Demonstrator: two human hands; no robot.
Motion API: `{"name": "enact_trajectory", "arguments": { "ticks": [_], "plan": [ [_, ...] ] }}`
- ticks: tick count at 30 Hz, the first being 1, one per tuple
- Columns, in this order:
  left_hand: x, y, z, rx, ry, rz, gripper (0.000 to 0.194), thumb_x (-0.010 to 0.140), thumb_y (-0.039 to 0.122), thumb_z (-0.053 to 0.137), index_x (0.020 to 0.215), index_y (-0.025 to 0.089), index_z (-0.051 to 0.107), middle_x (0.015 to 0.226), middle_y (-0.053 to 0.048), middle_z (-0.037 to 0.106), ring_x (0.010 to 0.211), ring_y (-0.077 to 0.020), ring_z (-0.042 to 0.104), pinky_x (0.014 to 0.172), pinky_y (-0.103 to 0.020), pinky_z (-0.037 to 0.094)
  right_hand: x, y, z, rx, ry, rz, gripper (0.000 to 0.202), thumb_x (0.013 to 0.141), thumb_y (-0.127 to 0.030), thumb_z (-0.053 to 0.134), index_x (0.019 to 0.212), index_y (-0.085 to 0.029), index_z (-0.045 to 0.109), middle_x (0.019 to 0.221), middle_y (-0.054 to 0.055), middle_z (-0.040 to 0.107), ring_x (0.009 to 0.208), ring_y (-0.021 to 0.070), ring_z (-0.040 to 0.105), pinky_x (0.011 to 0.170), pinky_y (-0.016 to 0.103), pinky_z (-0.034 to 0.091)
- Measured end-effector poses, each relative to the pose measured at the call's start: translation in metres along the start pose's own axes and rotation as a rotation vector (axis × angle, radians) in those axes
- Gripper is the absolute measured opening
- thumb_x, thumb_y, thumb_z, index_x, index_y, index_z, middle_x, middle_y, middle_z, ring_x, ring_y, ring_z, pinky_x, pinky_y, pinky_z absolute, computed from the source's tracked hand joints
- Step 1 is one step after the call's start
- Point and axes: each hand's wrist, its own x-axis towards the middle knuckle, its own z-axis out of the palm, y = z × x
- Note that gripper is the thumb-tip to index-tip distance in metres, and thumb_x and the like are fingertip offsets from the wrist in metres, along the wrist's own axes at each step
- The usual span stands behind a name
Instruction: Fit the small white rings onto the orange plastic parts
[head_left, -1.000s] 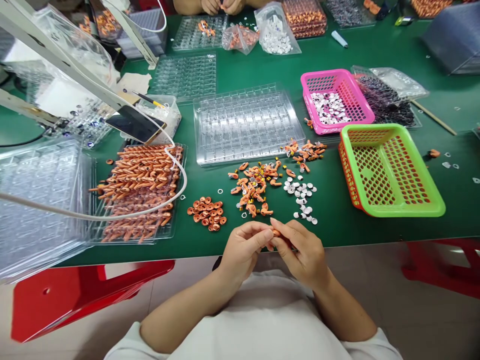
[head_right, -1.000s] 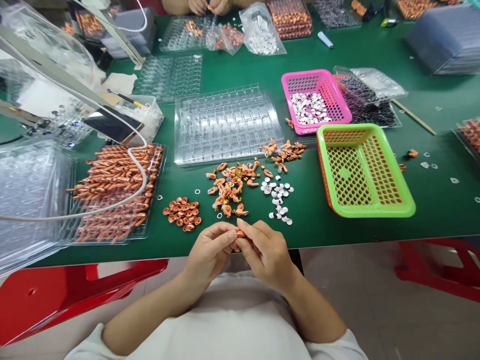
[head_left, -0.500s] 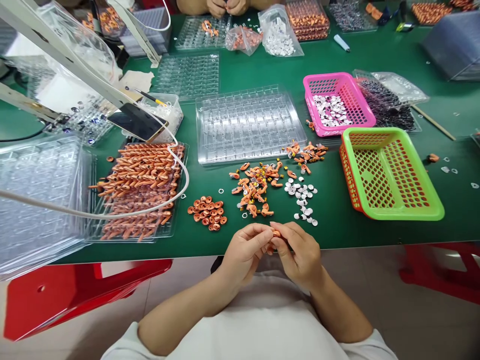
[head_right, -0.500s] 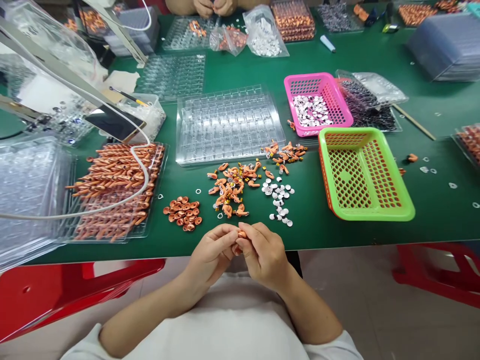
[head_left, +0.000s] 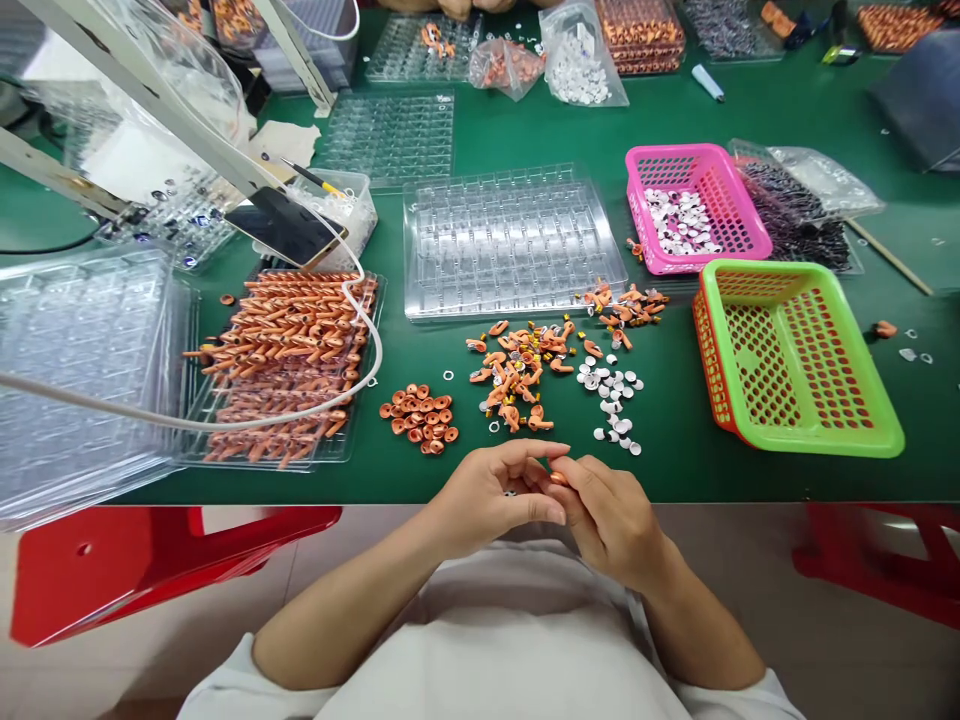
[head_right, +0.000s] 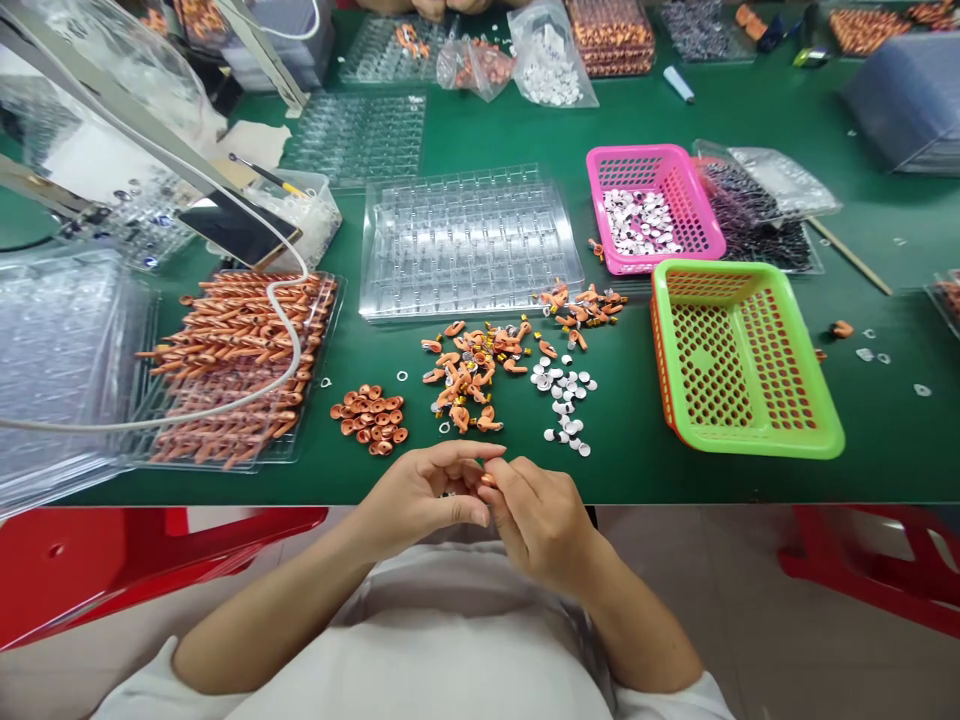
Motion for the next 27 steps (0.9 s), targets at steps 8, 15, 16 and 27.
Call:
{"name": "enact_trajectory", "arguments": {
  "ticks": [8, 15, 16, 27],
  "plan": [
    [0.003, -0.016, 0.007, -0.21, -0.033, 0.072, 0.038, 0.068, 0.012, 0.083, 0.105, 0.019, 0.074, 0.077, 0.001, 0.071, 0.072, -0.011, 0.067, 0.072, -0.023, 0.058, 0.0, -0.004, 0.0, -0.016, 0.055, -0.04, 0.023, 0.094, -0.013, 0.048, 0.115, -0.01, 0.056, 0.08, 0.01, 0.067, 0.066, 0.0181, 0.061, 0.055, 0.029, 0.045],
    [0.0, -0.014, 0.01, -0.188, 0.003, 0.108, 0.036, 0.067, 0.012, 0.083, 0.101, 0.017, 0.074, 0.076, 0.0, 0.071, 0.069, -0.0111, 0.065, 0.068, -0.022, 0.057, 0.0, -0.005, 0.0, -0.031, 0.066, -0.06, 0.025, 0.093, -0.013, 0.046, 0.116, -0.01, 0.055, 0.079, 0.009, 0.067, 0.064, 0.0181, 0.061, 0.054, 0.028, 0.046],
    [0.0, -0.013, 0.01, -0.18, 0.012, 0.103, 0.036, 0.066, 0.012, 0.083, 0.101, 0.016, 0.074, 0.076, 0.0, 0.071, 0.069, -0.0114, 0.065, 0.067, -0.022, 0.057, 0.0, -0.005, 0.0, -0.03, 0.063, -0.061, 0.026, 0.093, -0.013, 0.046, 0.118, -0.011, 0.055, 0.079, 0.009, 0.067, 0.064, 0.0183, 0.061, 0.054, 0.028, 0.047],
    [-0.007, -0.013, 0.011, -0.185, 0.081, 0.09, 0.033, 0.066, 0.015, 0.084, 0.097, 0.016, 0.074, 0.076, -0.002, 0.072, 0.067, -0.0153, 0.067, 0.064, -0.027, 0.058, 0.001, -0.005, 0.004, 0.048, 0.049, -0.119, 0.042, 0.089, -0.008, 0.047, 0.131, -0.008, 0.048, 0.083, 0.011, 0.069, 0.064, 0.0195, 0.062, 0.054, 0.03, 0.05]
  ]
}}
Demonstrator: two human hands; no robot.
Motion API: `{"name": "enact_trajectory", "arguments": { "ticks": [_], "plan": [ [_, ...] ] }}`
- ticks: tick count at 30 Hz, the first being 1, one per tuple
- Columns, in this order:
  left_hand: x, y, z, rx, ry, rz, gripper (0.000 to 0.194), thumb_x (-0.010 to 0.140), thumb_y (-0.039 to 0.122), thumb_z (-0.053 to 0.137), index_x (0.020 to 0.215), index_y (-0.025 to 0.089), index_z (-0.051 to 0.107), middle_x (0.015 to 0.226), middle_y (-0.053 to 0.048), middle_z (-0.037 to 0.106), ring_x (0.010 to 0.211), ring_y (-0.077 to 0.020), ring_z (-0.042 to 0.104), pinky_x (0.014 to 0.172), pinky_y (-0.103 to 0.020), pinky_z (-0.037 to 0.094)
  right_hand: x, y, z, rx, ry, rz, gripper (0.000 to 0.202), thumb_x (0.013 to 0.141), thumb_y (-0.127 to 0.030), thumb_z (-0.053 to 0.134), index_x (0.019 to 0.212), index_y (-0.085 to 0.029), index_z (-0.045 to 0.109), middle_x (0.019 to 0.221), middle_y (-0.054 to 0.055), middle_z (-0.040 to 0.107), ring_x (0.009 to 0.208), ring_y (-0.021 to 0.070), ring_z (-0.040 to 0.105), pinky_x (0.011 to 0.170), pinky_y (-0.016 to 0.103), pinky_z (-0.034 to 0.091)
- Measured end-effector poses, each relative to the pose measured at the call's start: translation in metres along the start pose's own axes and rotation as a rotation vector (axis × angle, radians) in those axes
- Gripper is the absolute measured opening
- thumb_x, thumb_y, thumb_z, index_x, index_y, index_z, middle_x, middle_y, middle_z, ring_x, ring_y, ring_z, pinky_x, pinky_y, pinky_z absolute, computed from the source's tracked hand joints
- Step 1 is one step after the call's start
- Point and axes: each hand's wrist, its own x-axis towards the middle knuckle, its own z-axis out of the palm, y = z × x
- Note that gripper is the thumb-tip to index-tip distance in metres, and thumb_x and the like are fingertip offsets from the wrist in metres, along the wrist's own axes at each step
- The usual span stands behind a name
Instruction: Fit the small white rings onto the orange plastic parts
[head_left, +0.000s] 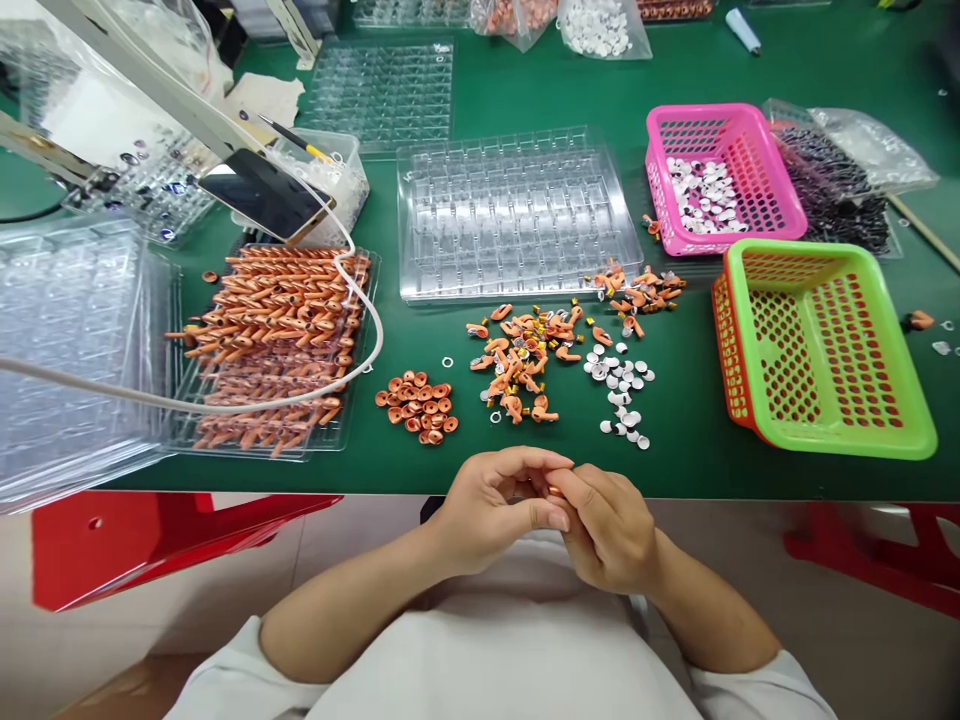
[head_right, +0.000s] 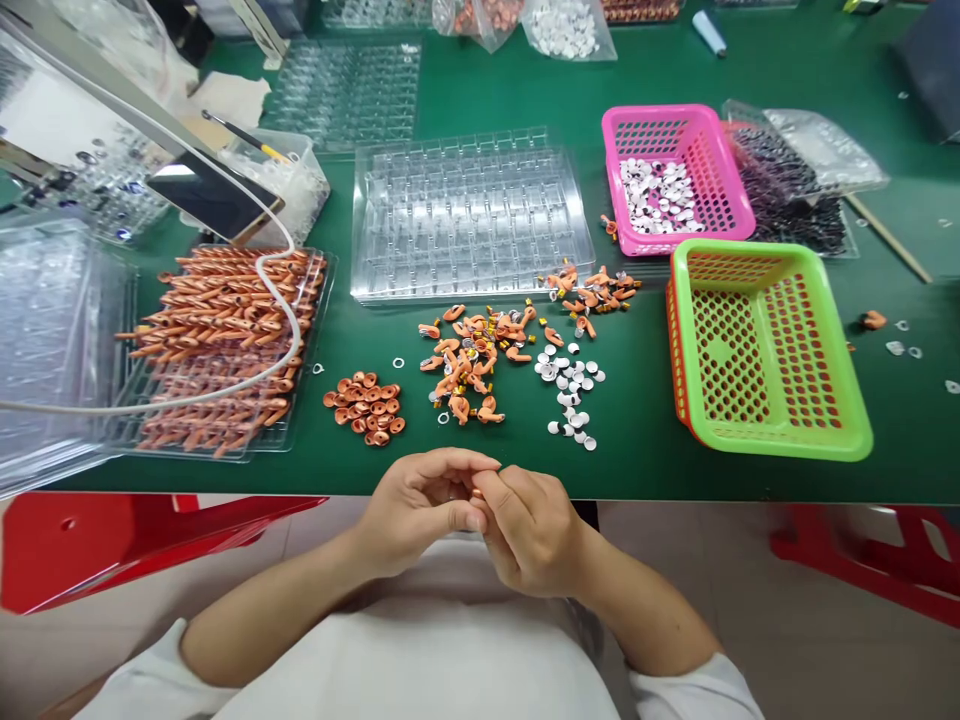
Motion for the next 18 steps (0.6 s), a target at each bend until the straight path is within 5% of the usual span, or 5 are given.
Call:
{"name": "enact_trajectory", "arguments": {
  "ticks": [11, 18],
  "plan": [
    [-0.001, -0.002, -0.002, 0.026, 0.056, 0.016, 0.031, 0.064, 0.014, 0.085, 0.093, 0.016, 0.074, 0.073, -0.001, 0.073, 0.065, -0.014, 0.067, 0.063, -0.024, 0.056, -0.002, 0.002, 0.007, 0.076, -0.01, 0.017, 0.04, 0.091, -0.011, 0.046, 0.131, -0.009, 0.049, 0.082, 0.009, 0.068, 0.066, 0.0176, 0.062, 0.056, 0.028, 0.052],
    [0.009, 0.004, 0.0, 0.108, 0.1, -0.032, 0.04, 0.062, 0.026, 0.088, 0.098, 0.016, 0.073, 0.074, -0.002, 0.07, 0.068, -0.014, 0.063, 0.065, -0.025, 0.053, 0.002, 0.003, 0.008, 0.172, 0.055, 0.222, 0.027, 0.093, -0.016, 0.047, 0.118, -0.018, 0.059, 0.082, 0.006, 0.07, 0.069, 0.0185, 0.067, 0.056, 0.028, 0.054]
  ]
}}
